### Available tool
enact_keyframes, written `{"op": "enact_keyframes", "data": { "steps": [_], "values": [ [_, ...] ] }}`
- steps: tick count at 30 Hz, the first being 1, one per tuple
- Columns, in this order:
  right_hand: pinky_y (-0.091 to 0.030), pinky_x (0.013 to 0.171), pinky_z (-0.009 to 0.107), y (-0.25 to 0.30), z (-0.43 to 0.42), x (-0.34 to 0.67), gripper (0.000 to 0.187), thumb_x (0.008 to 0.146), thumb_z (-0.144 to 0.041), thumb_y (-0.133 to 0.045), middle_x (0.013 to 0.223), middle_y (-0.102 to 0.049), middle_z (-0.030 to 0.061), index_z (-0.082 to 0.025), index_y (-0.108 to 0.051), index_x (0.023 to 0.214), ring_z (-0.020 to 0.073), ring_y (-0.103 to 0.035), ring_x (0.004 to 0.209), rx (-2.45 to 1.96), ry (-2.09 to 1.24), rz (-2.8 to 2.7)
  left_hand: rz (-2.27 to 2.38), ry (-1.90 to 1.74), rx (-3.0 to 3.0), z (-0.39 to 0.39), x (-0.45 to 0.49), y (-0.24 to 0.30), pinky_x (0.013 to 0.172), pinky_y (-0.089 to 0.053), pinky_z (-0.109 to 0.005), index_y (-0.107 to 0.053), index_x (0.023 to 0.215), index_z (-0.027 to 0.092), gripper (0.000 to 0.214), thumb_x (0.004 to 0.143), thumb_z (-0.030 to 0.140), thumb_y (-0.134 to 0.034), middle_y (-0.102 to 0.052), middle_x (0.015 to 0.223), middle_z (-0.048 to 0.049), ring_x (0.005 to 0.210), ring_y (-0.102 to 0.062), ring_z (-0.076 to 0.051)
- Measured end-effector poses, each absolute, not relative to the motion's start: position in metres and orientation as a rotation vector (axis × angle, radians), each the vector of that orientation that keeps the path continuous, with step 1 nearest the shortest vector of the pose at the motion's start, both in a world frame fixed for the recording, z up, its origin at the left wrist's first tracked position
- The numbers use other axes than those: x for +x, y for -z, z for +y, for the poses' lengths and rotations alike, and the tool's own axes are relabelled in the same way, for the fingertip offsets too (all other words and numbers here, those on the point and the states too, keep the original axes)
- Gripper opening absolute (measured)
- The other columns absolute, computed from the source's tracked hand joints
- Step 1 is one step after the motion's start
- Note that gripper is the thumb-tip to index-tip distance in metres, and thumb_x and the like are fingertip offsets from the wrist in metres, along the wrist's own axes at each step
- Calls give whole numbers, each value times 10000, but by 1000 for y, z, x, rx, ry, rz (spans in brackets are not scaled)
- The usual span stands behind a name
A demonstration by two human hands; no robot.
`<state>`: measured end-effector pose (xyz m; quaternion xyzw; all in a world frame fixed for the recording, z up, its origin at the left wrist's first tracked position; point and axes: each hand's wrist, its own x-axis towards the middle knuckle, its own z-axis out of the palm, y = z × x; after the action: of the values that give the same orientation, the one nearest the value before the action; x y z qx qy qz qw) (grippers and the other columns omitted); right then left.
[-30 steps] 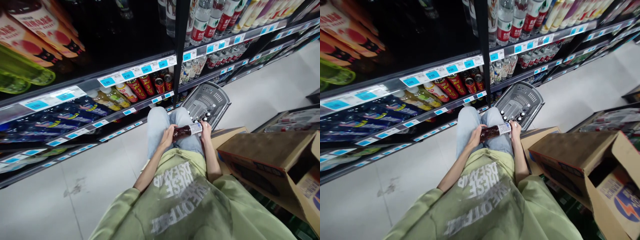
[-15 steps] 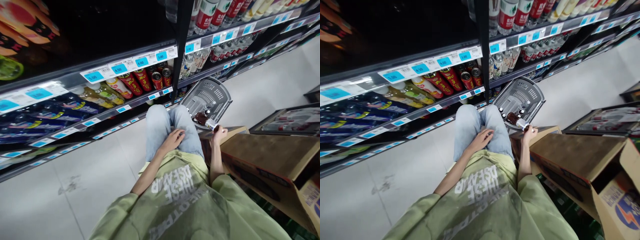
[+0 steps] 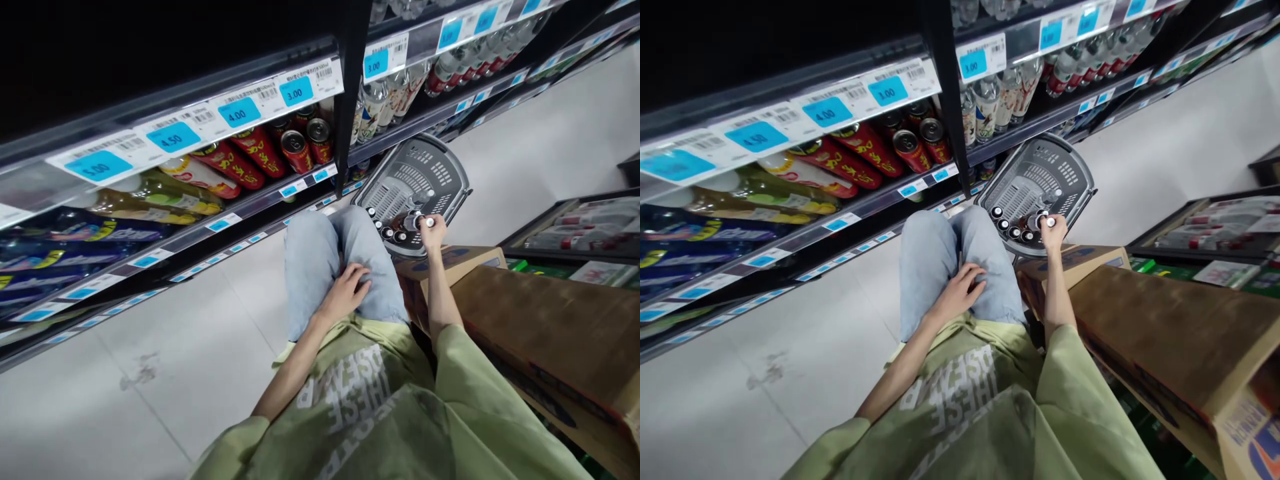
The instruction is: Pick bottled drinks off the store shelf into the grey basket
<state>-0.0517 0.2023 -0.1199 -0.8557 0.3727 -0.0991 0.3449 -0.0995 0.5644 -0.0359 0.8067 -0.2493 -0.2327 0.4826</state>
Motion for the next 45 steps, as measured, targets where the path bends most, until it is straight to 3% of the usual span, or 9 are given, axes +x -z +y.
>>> {"op": "enact_keyframes", "data": {
  "steps": [7, 16, 20, 24, 29, 32, 35, 39, 45],
  "values": [
    [-527, 1052, 454, 169, 175, -19, 285, 834, -314, -686, 1107, -693, 143, -142, -735, 1056, 273, -658, 1033, -2442, 28, 887, -581, 629, 1990, 560, -93, 33, 1040, -603, -364, -635, 1267, 250, 221, 1057, 285, -579, -613, 1284, -84, 1168, -699, -236],
    [-561, 984, 430, 230, 159, 4, 226, 665, -149, -780, 988, -734, 105, -150, -778, 891, 251, -657, 881, -2391, -232, 956, -512, 720, 1967, 554, -81, 32, 931, -624, -348, -651, 1152, 257, 127, 1049, 300, -590, -633, 1161, -73, 1037, -719, -223],
    [-535, 1050, 414, 252, 165, 11, 140, 647, -143, -792, 1145, -716, 126, -164, -746, 778, 230, -641, 940, -2396, -307, 855, -488, 729, 1952, 553, -76, 32, 924, -618, -354, -647, 1090, 247, 90, 1053, 284, -574, -643, 1109, -73, 1018, -710, -221],
    [-491, 1132, 451, 270, 183, 14, 87, 691, -188, -793, 1140, -706, 135, -177, -707, 687, 255, -631, 1028, -2251, -288, 824, -461, 741, 1944, 551, -73, 32, 906, -617, -359, -645, 1055, 251, 80, 1053, 279, -569, -648, 1063, -66, 967, -703, -214],
    [-420, 1212, 516, 285, 206, 13, 96, 723, -93, -728, 1146, -693, 156, -186, -733, 699, 311, -606, 1175, -2171, -309, 860, -441, 739, 1938, 548, -70, 33, 882, -612, -356, -643, 1012, 252, 89, 1053, 282, -570, -652, 1015, -57, 934, -689, -208],
    [-407, 1220, 537, 288, 208, 11, 139, 768, -85, -680, 1159, -701, 157, -178, -781, 787, 324, -587, 1217, -2171, -300, 872, -430, 741, 1933, 547, -68, 34, 864, -603, -343, -641, 984, 247, 106, 1053, 284, -569, -649, 982, -54, 908, -680, -202],
    [-418, 1210, 539, 283, 203, 12, 290, 815, -99, -638, 1263, -700, 192, -128, -820, 1039, 330, -585, 1251, -2307, -451, 815, -424, 753, 1939, 547, -68, 35, 856, -591, -322, -645, 977, 243, 105, 1047, 278, -574, -647, 980, -49, 903, -676, -192],
    [-438, 1187, 479, 263, 198, 20, 547, 858, -104, -616, 1431, -642, 268, -21, -686, 1394, 338, -586, 1315, -2498, -767, 743, -438, 720, 1935, 546, -68, 38, 847, -566, -287, -640, 970, 227, 91, 1037, 246, -582, -630, 972, -34, 880, -661, -167],
    [-395, 1221, 460, 210, 209, 50, 543, 968, -126, -565, 1498, -609, 289, 46, -566, 1483, 304, -564, 1352, -2524, -436, 640, -447, 686, 1927, 545, -70, 39, 801, -537, -269, -624, 939, 223, 106, 1035, 229, -580, -609, 954, -28, 844, -633, -159]
  ]
}}
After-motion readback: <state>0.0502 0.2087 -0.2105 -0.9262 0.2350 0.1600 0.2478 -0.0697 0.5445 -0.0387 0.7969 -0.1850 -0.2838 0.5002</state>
